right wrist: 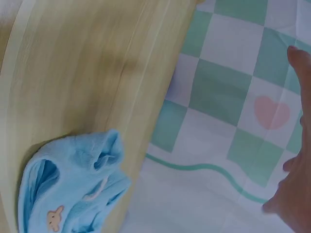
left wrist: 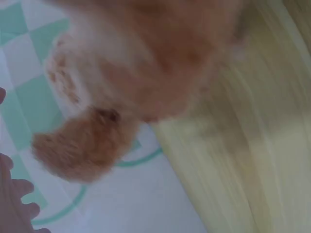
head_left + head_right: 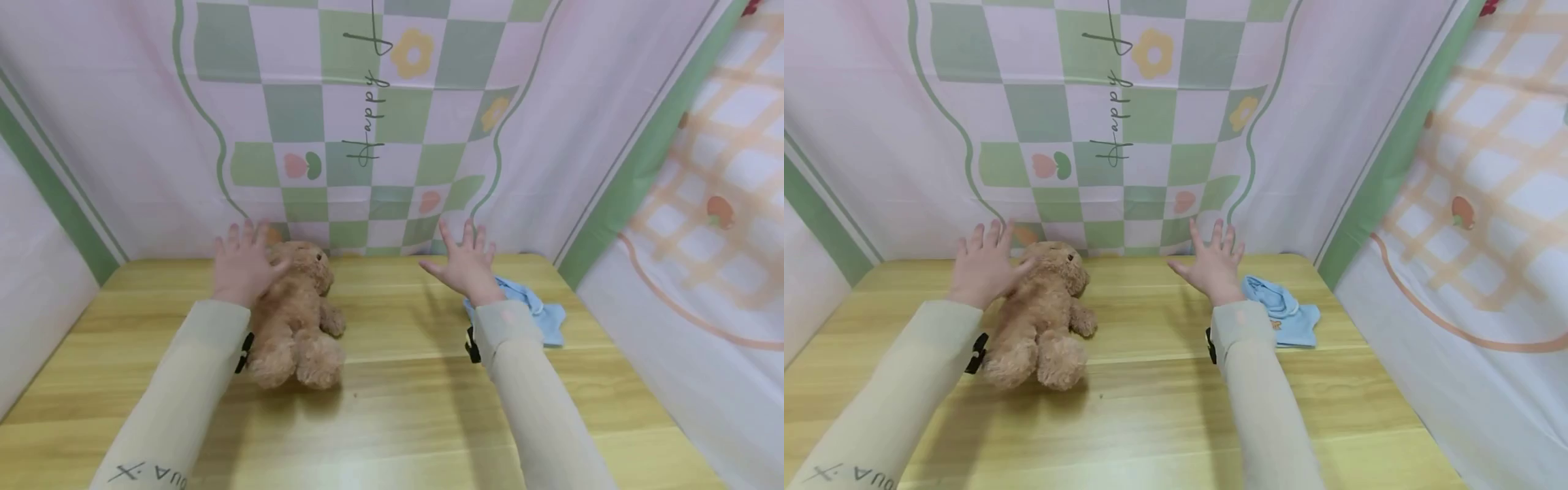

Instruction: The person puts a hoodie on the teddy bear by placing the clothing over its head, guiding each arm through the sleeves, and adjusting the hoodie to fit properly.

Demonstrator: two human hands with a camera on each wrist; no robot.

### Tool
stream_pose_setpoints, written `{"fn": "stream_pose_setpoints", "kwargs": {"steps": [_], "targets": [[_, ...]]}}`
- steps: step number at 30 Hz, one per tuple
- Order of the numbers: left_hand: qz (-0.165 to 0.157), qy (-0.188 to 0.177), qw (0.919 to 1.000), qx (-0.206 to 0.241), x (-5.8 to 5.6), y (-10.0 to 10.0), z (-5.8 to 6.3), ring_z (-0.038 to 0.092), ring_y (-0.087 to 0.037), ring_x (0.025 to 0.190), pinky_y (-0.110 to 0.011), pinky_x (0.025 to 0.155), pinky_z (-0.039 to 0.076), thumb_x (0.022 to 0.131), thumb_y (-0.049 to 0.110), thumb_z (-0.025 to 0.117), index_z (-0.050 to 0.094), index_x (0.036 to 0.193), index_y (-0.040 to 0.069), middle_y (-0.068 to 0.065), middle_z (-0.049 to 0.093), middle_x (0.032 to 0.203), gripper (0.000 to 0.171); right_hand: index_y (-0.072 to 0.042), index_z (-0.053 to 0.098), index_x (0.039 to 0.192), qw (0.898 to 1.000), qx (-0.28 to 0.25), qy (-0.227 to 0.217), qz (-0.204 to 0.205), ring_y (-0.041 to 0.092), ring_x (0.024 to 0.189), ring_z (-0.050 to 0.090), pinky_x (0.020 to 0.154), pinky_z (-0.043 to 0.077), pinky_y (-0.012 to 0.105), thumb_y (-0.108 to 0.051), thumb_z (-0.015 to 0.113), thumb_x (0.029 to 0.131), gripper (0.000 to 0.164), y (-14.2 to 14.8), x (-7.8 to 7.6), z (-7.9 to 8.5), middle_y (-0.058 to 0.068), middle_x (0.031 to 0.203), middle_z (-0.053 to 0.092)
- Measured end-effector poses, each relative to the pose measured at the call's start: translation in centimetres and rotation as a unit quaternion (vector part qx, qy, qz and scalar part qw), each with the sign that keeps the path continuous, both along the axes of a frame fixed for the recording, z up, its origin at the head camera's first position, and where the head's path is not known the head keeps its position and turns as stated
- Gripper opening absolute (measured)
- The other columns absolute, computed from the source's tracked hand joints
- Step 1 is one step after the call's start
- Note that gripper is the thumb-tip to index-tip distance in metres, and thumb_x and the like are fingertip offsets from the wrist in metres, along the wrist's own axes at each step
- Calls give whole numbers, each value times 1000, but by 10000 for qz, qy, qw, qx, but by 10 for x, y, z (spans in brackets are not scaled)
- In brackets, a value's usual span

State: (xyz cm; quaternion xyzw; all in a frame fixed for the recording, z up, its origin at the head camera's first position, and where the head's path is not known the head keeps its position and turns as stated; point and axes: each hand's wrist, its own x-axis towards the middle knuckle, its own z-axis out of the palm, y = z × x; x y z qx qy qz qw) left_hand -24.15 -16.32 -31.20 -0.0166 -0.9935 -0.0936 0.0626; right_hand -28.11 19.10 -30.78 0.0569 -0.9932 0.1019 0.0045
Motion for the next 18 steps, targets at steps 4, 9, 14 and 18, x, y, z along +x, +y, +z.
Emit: {"fn": "stream_pose_setpoints", "kwargs": {"steps": [4, 9, 14, 18], "targets": [[-128, -173, 9997, 68, 0, 14, 8, 5, -48, 145, -64, 117, 4, 96, 55, 37, 7, 154, 7, -27, 8, 157, 81, -21, 5, 155, 9997, 28, 122, 207, 47, 145, -14, 115, -3, 66, -57, 49, 92, 85, 9, -2, -3, 29, 157, -11], [-343, -231, 9990, 167, 3, 31, 23, 10, -46, 145, -63, 117, 8, 96, 55, 38, 8, 154, 8, -26, 16, 157, 80, -13, 16, 154, 9991, -61, 280, 305, 49, 145, -5, 117, 2, 63, -51, 52, 93, 81, 29, -3, -8, 31, 156, -1], [-527, -259, 9976, 370, 2, 39, 42, 11, -47, 144, -62, 118, 8, 96, 54, 40, 10, 154, 8, -26, 17, 156, 80, -9, 16, 153, 9997, -154, 153, 132, 53, 143, -3, 115, 6, 66, -50, 51, 94, 80, 55, 0, -12, 34, 155, 1], [-485, -357, 9980, 183, 1, 48, 53, 12, -47, 145, -62, 118, 8, 97, 52, 38, 10, 154, 8, -24, 18, 157, 77, -5, 17, 153, 9997, -250, 64, -42, 53, 142, 1, 115, 7, 66, -46, 50, 96, 77, 74, 4, -16, 36, 153, 4]]}}
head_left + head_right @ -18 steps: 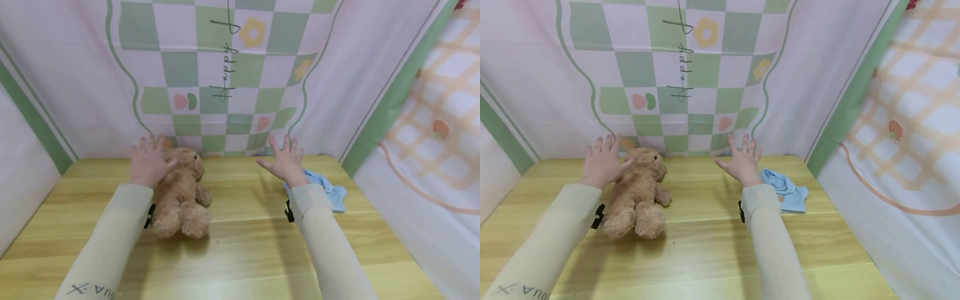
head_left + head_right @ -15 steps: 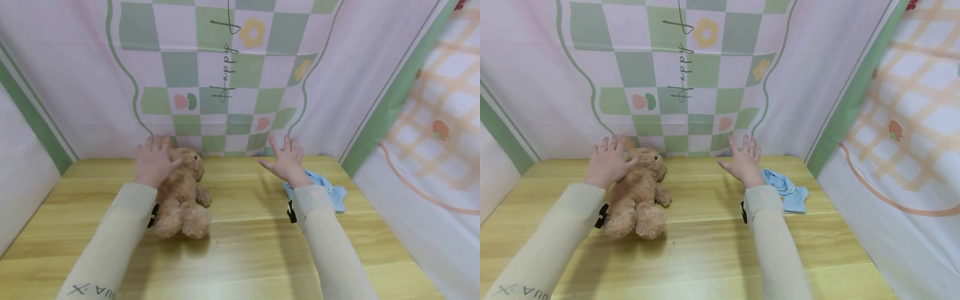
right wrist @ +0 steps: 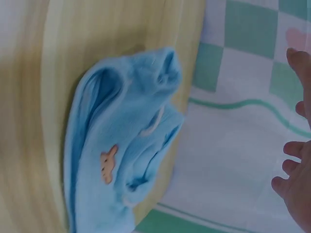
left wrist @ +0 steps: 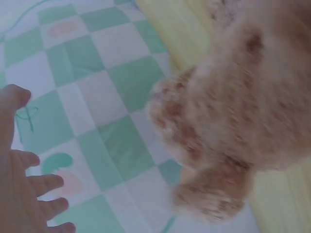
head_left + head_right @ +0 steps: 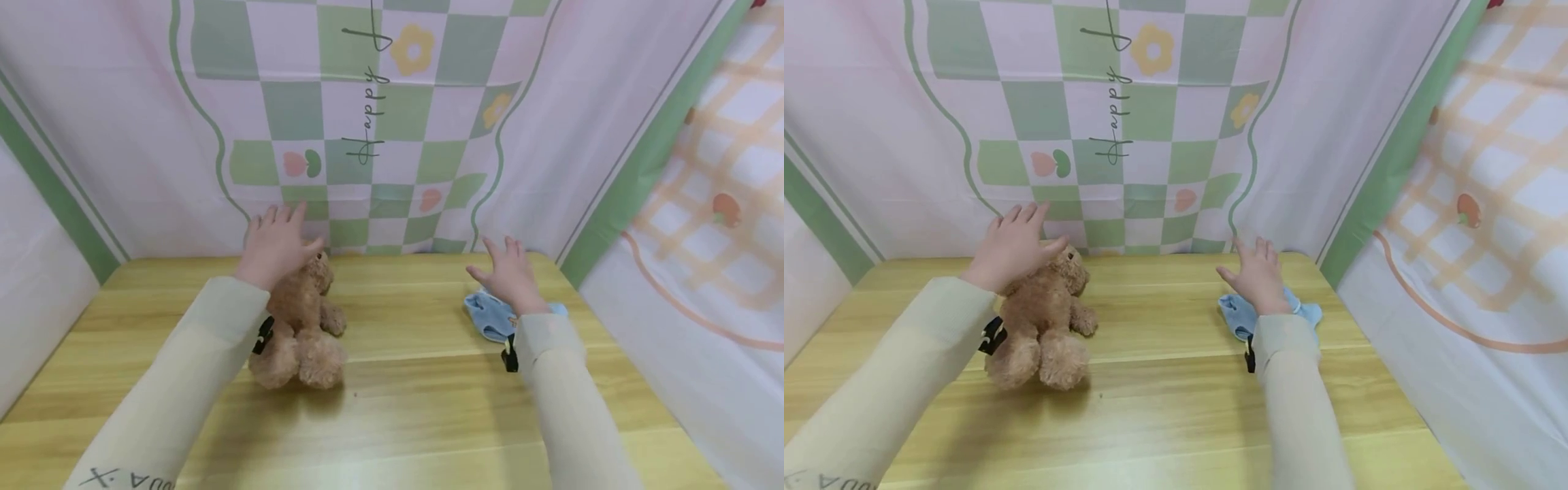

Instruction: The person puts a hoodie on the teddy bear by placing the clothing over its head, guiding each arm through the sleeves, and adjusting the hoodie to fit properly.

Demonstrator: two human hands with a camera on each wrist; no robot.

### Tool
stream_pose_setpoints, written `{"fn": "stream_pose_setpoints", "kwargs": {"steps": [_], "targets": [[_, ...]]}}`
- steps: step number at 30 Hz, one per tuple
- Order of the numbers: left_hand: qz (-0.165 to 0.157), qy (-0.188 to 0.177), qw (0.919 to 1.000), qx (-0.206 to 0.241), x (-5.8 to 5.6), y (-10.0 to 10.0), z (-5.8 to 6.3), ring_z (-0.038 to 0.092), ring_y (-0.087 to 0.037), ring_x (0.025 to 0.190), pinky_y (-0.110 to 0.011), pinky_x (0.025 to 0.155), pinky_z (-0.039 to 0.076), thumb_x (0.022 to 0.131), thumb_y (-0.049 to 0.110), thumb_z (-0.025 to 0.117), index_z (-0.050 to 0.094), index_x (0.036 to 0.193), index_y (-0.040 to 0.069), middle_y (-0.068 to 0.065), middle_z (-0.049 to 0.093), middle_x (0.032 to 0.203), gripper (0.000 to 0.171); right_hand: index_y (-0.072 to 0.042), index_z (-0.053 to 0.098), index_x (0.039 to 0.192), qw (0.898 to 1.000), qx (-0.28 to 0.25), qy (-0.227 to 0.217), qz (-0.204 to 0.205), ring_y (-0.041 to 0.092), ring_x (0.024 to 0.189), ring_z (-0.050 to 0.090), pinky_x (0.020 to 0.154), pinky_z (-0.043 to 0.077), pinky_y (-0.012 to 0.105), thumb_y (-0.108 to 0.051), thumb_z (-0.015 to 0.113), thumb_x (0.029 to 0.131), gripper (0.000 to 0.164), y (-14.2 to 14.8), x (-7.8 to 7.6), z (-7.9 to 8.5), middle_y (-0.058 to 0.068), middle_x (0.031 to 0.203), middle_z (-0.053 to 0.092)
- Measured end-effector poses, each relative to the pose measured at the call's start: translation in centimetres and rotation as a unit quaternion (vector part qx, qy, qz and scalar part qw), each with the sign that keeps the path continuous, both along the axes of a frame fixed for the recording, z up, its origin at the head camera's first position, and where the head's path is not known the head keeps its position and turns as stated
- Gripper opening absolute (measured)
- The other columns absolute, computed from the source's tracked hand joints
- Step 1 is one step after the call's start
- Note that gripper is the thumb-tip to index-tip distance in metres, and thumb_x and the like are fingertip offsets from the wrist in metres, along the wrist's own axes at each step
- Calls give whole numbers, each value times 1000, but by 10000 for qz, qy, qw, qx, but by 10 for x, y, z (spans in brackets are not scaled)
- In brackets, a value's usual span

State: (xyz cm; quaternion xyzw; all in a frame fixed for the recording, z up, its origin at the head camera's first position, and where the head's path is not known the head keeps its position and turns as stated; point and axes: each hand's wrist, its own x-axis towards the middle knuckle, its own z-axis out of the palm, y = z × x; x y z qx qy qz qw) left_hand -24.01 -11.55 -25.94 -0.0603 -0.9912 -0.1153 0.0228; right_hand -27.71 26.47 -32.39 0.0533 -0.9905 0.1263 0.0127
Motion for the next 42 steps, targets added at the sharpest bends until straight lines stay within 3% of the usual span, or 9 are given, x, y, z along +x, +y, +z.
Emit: {"fn": "stream_pose_setpoints", "kwargs": {"steps": [8, 12, 16, 21, 27, 31, 34, 37, 42], "targets": [[48, -309, 9961, -824, 0, 37, 14, 23, -46, 142, -57, 118, 20, 98, 49, 42, 17, 153, 6, -22, 26, 155, 74, 6, 21, 148, 9993, 6, -142, -338, 57, 137, 11, 113, 13, 67, -35, 51, 96, 72, 42, 9, -11, 42, 148, 11], [-92, -169, 9967, -787, 1, 57, 15, 35, -43, 136, -55, 114, 29, 97, 46, 49, 32, 147, 6, -20, 39, 148, 67, 7, 20, 148, 9980, -183, -381, -479, 59, 136, 10, 111, 13, 70, -32, 51, 96, 72, 59, 15, -18, 43, 148, 8], [-330, 265, 9968, -679, 1, 79, 8, 50, -38, 125, -50, 108, 41, 97, 34, 52, 47, 137, 3, -18, 54, 136, 50, 11, 21, 146, 9973, -169, -531, -486, 60, 134, 14, 109, 17, 70, -31, 49, 97, 71, 75, 21, -27, 44, 146, 11], [-618, 725, 9941, -522, 1, 108, -10, 60, -31, 110, -44, 98, 49, 96, 22, 53, 58, 123, 2, -15, 65, 118, 35, 15, 27, 142, 9979, -20, -476, -440, 60, 128, 25, 107, 24, 68, -26, 47, 98, 63, 89, 25, -40, 45, 140, 23], [-948, 837, 9909, -451, 1, 145, -40, 62, -25, 109, -38, 98, 50, 96, 18, 50, 60, 123, 6, -9, 67, 118, 32, 15, 38, 135, 9981, -133, -445, -395, 58, 124, 33, 105, 28, 68, -19, 43, 99, 51, 99, 33, -55, 43, 135, 35], [-1226, 1928, 9729, -342, 3, 168, -67, 68, -17, 96, -27, 84, 56, 91, 15, 57, 69, 112, 11, -2, 72, 106, 24, 15, 42, 133, 9971, -257, -581, -407, 58, 123, 36, 103, 31, 68, -16, 42, 99, 46, 103, 39, -62, 41, 134, 39], [-1359, 2474, 9586, -364, 5, 186, -87, 70, -12, 90, -21, 76, 57, 89, 16, 61, 71, 107, 14, 2, 74, 100, 21, 15, 44, 131, 9965, -252, -663, -434, 58, 123, 37, 103, 30, 68, -14, 43, 98, 44, 107, 42, -68, 41, 133, 40], [-1438, 2300, 9617, -397, 5, 202, -101, 69, -10, 94, -20, 80, 56, 90, 19, 62, 69, 113, 17, 4, 73, 106, 24, 15, 44, 131, 9963, -238, -698, -443, 58, 124, 36, 104, 29, 68, -12, 43, 97, 44, 112, 42, -74, 41, 134, 40], [-1441, 1610, 9756, -388, 4, 225, -125, 67, -8, 92, -20, 77, 56, 93, 23, 59, 67, 114, 19, 5, 71, 106, 23, 16, 47, 129, 9976, -220, -560, -338, 58, 121, 39, 103, 32, 67, -9, 46, 93, 44, 118, 42, -87, 41, 131, 44]]}}
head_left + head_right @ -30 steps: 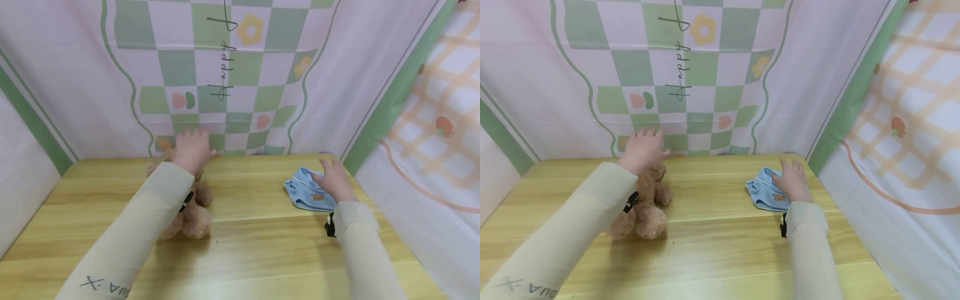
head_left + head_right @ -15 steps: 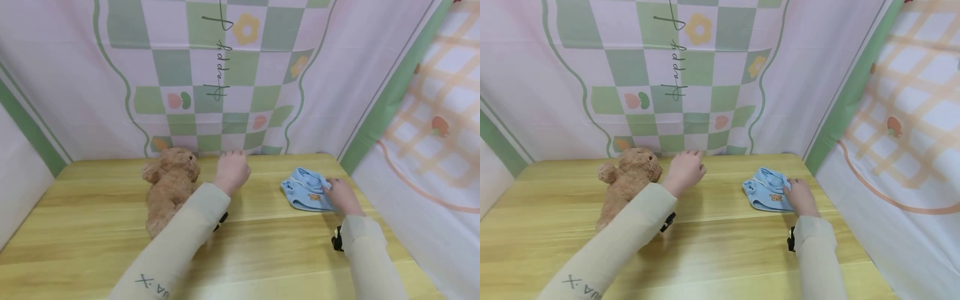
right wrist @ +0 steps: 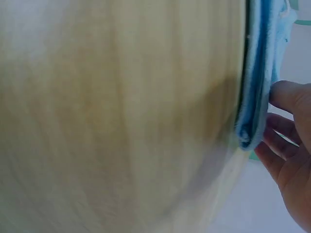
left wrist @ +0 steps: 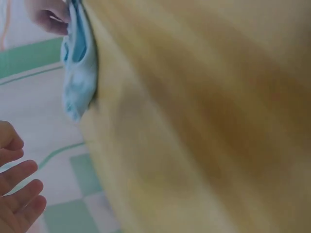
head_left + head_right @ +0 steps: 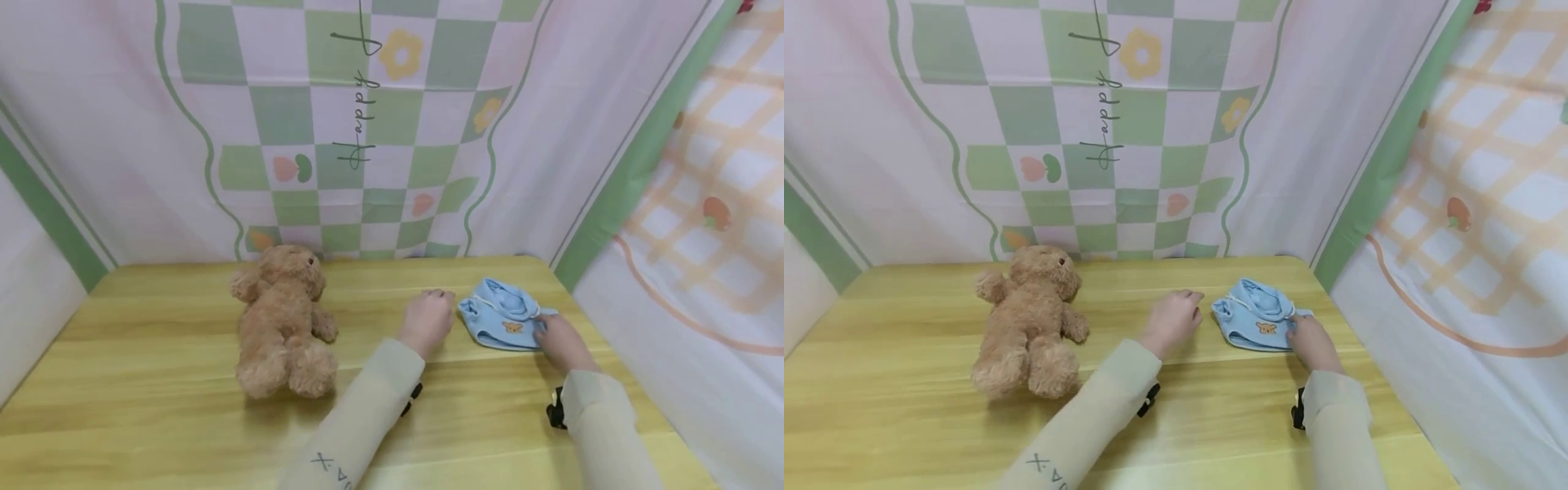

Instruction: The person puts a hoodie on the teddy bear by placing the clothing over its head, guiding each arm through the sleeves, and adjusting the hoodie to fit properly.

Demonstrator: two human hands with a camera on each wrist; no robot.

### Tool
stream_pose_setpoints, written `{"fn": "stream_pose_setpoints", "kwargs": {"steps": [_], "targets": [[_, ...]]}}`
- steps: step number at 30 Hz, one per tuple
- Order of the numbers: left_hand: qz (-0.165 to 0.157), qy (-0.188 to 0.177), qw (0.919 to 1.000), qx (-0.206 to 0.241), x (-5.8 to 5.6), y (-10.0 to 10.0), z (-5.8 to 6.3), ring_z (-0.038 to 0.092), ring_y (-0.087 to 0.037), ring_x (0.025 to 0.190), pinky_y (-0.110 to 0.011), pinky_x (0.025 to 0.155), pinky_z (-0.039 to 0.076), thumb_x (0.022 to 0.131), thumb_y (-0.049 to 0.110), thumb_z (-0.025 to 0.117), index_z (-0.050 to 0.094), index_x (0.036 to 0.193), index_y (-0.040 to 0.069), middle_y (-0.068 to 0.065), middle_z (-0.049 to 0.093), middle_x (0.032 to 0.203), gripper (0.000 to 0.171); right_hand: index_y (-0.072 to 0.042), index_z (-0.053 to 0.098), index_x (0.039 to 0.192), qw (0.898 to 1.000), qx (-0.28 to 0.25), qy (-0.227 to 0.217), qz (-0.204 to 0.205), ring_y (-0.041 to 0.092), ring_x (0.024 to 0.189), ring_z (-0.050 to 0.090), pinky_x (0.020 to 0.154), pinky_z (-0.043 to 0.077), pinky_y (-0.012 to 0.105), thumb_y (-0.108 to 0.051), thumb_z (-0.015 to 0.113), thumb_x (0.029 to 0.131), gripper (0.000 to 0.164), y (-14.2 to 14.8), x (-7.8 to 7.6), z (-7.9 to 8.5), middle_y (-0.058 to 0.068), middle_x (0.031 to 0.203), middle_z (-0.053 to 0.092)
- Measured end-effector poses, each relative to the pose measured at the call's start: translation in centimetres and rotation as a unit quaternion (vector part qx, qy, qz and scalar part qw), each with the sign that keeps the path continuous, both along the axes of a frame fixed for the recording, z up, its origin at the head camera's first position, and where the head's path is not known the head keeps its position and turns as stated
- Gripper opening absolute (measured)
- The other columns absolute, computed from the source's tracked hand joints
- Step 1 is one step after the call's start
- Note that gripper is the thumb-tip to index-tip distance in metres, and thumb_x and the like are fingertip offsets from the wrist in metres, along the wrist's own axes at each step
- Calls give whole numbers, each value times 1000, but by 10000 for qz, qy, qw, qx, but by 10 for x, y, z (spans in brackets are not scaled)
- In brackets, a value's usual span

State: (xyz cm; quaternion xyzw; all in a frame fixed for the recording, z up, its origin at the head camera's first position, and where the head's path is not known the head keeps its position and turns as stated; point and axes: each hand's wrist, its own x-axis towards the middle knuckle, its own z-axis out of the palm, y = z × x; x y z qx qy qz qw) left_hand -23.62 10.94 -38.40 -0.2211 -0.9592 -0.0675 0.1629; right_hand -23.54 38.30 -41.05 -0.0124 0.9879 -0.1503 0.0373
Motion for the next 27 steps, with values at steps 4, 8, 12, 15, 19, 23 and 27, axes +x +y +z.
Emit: {"fn": "stream_pose_setpoints", "kwargs": {"steps": [4, 8, 12, 15, 19, 23, 27], "targets": [[-10, -241, 9996, -139, 2, 16, -17, 67, -7, 90, -20, 73, 56, 92, 24, 59, 69, 111, 21, 7, 71, 103, 22, 17, 50, 125, 9998, 39, 177, 83, 58, 118, 42, 101, 35, 66, -8, 52, 90, 43, 3, 0, -5, 42, 126, 46], [-48, -306, 9995, -61, 5, 28, -28, 66, -8, 89, -20, 73, 55, 92, 24, 60, 69, 113, 20, 6, 72, 103, 23, 17, 50, 125, 9995, 71, 297, 97, 58, 117, 42, 101, 35, 66, -8, 55, 89, 43, 3, 0, -6, 42, 126, 46], [-67, -472, 9988, -52, 7, 36, -35, 66, -8, 94, -20, 78, 55, 95, 20, 57, 68, 116, 21, 6, 70, 108, 23, 15, 50, 126, 9995, 62, 293, 122, 58, 118, 41, 101, 34, 66, -9, 56, 91, 43, 2, -2, -6, 42, 128, 43], [-215, -613, 9969, -433, 8, 39, -40, 62, -9, 111, -21, 89, 53, 98, 18, 53, 62, 125, 25, 7, 64, 125, 29, 14, 49, 127, 9997, -18, 212, 96, 58, 119, 40, 102, 33, 67, -10, 57, 91, 44, 1, -2, -5, 42, 131, 41], [-558, -857, 9905, -918, 10, 44, -46, 46, -9, 134, -26, 105, 45, 100, 17, 49, 47, 140, 29, 11, 45, 147, 42, 14, 48, 128, 9999, -87, 84, 2, 58, 121, 38, 103, 32, 67, -12, 56, 91, 45, 0, -2, -6, 41, 132, 39], [-694, -1152, 9848, -1099, 12, 49, -47, 40, -7, 137, -28, 110, 40, 101, 19, 44, 40, 144, 31, 14, 41, 149, 45, 16, 44, 130, 9999, -98, 102, -70, 57, 122, 37, 104, 31, 66, -13, 56, 91, 49, 0, -2, -7, 41, 134, 37], [-643, -1239, 9839, -1117, 12, 52, -46, 45, -8, 134, -28, 111, 39, 103, 25, 40, 41, 143, 30, 15, 47, 145, 41, 17, 38, 133, 9995, -219, 145, -162, 57, 123, 35, 106, 29, 66, -13, 56, 91, 55, 1, -2, -8, 42, 135, 34]]}}
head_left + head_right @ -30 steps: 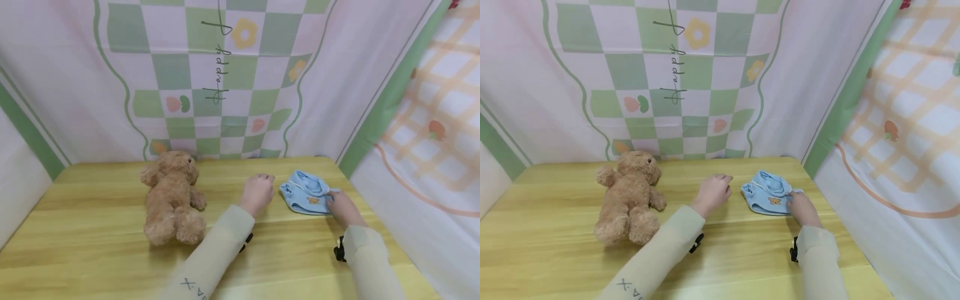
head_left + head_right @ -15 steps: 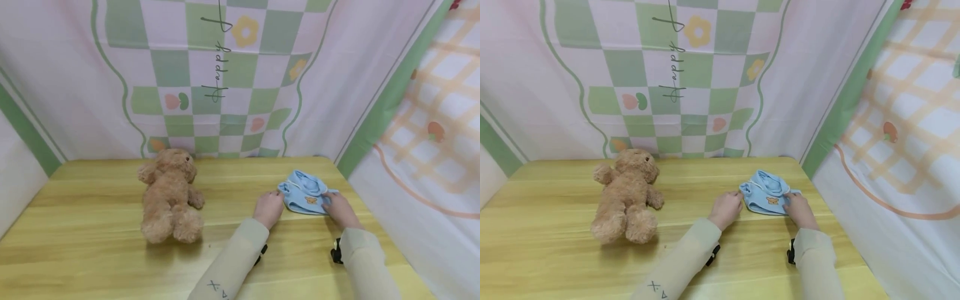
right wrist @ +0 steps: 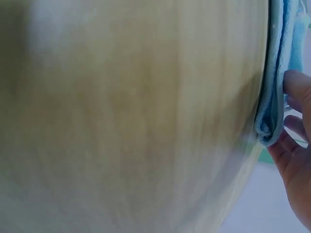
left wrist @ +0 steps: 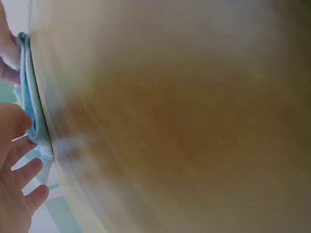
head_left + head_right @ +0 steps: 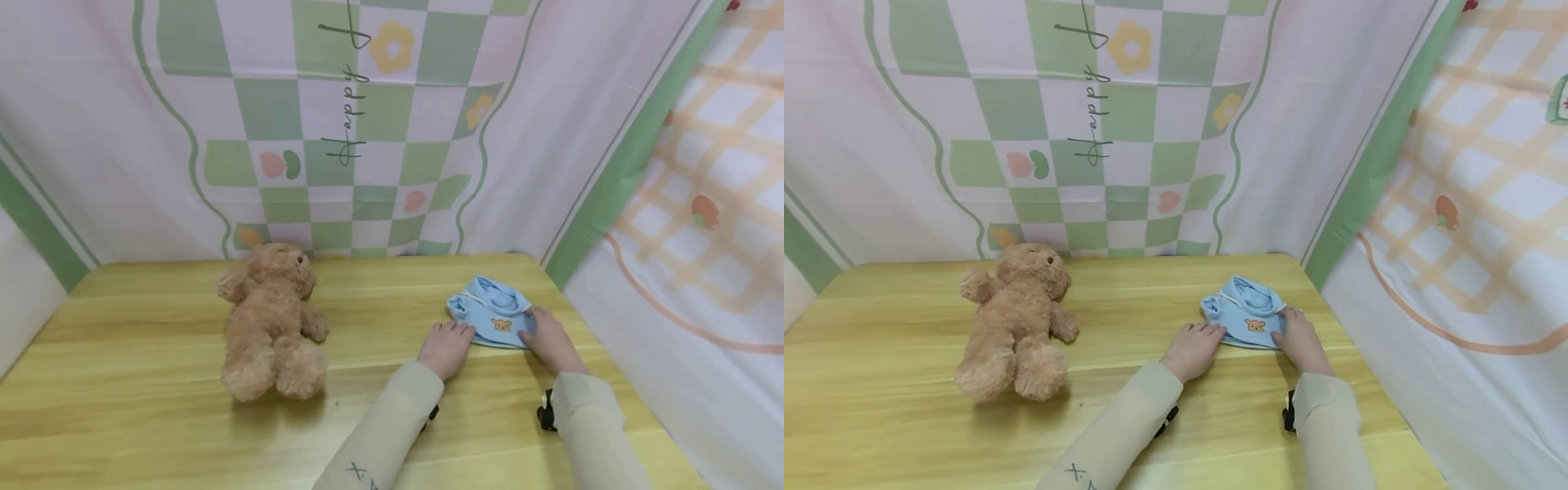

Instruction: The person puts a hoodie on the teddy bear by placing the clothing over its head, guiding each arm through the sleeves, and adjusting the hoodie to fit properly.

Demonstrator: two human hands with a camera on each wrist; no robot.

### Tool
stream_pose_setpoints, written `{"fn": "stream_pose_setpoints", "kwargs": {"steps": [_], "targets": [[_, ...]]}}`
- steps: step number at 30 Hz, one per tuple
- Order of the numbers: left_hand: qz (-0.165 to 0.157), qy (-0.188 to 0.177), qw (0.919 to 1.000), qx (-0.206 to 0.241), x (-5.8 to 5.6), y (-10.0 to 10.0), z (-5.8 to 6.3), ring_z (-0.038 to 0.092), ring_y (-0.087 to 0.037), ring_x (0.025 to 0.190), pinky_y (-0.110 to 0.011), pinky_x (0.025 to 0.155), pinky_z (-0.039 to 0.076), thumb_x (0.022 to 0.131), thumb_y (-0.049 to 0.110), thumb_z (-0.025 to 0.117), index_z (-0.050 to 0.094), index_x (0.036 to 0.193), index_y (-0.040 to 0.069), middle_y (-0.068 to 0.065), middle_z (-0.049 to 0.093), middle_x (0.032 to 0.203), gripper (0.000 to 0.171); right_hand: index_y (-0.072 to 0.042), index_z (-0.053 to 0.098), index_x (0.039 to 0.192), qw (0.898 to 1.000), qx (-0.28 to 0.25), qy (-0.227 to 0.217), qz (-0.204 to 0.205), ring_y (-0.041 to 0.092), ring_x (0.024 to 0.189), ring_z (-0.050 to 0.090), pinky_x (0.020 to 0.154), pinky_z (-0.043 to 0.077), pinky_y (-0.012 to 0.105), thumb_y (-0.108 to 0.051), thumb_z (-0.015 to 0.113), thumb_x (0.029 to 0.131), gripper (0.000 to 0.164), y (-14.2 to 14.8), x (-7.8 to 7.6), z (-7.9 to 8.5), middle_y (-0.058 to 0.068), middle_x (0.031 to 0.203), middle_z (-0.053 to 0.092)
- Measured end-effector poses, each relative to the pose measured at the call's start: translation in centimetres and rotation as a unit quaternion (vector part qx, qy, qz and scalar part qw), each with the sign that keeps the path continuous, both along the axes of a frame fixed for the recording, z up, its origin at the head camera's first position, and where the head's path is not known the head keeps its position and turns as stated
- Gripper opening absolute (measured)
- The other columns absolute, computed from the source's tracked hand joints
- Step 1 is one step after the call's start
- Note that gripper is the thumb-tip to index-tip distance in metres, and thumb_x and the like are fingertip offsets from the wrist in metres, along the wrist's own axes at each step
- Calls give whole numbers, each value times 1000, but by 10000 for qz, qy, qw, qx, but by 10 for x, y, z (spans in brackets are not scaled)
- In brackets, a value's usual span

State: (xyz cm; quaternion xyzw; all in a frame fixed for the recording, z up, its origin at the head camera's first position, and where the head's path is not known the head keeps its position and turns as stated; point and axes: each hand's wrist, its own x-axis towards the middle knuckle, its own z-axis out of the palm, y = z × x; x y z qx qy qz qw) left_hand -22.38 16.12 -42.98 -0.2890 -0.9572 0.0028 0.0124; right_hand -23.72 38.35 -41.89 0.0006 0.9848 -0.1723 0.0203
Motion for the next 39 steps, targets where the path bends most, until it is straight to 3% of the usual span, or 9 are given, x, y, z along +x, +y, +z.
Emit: {"fn": "stream_pose_setpoints", "kwargs": {"steps": [9, 17, 23, 26, 30, 33, 36, 39], "targets": [[-115, 344, 9992, -143, -3, -2, 0, 53, -10, 123, -28, 107, 41, 102, 26, 44, 48, 137, 30, 12, 58, 132, 36, 17, 37, 133, 9997, -215, 97, -96, 56, 123, 37, 105, 31, 65, -16, 48, 95, 51, -2, -2, -4, 41, 134, 38], [-383, 947, 9945, -243, -4, -8, 2, 60, -10, 107, -25, 100, 45, 98, 18, 51, 58, 123, 26, 11, 67, 117, 27, 9, 42, 136, 9998, -110, 60, 164, 55, 126, 36, 106, 29, 66, -18, 58, 92, 53, -12, 0, -4, 39, 136, 38], [-370, 1333, 9903, -140, -6, -14, 5, 56, -11, 114, -25, 98, 47, 99, 21, 48, 55, 129, 26, 5, 61, 123, 31, 3, 47, 135, 9988, 38, 185, 444, 55, 123, 40, 102, 33, 68, -20, 60, 91, 51, -17, -2, -4, 37, 134, 42], [-138, 1195, 9927, -135, -7, -16, 5, 51, -13, 124, -27, 103, 44, 100, 28, 48, 56, 130, 27, 4, 55, 133, 31, 1, 48, 134, 9977, 181, 264, 591, 56, 121, 41, 100, 34, 68, -20, 61, 91, 50, -18, -3, -5, 37, 133, 43], [352, 450, 9978, -330, -8, -17, 3, 35, -16, 141, -34, 116, 33, 97, 44, 48, 48, 139, 27, 2, 40, 151, 45, -2, 48, 135, 9964, 456, 338, 626, 57, 125, 35, 103, 29, 70, -23, 61, 91, 50, -18, -3, -5, 37, 139, 38], [594, 132, 9970, -475, -10, -17, 3, 30, -16, 144, -38, 120, 26, 95, 51, 47, 47, 140, 28, 2, 36, 154, 50, -1, 47, 135, 9948, 578, 385, 748, 57, 127, 32, 105, 25, 70, -22, 60, 90, 51, -18, -4, -5, 36, 140, 37], [585, 294, 9963, -556, -12, -19, 4, 38, -15, 139, -39, 119, 28, 96, 53, 45, 55, 132, 31, 5, 46, 146, 44, 2, 46, 134, 9940, 509, 333, 911, 56, 126, 36, 105, 28, 68, -18, 58, 87, 53, -20, -5, -5, 36, 136, 42], [442, 627, 9956, -536, -12, -21, 6, 49, -14, 127, -39, 115, 33, 97, 44, 48, 65, 118, 32, 8, 60, 130, 30, 3, 46, 132, 9944, 394, 261, 944, 55, 122, 42, 102, 34, 66, -15, 57, 83, 54, -22, -5, -5, 37, 132, 46]]}}
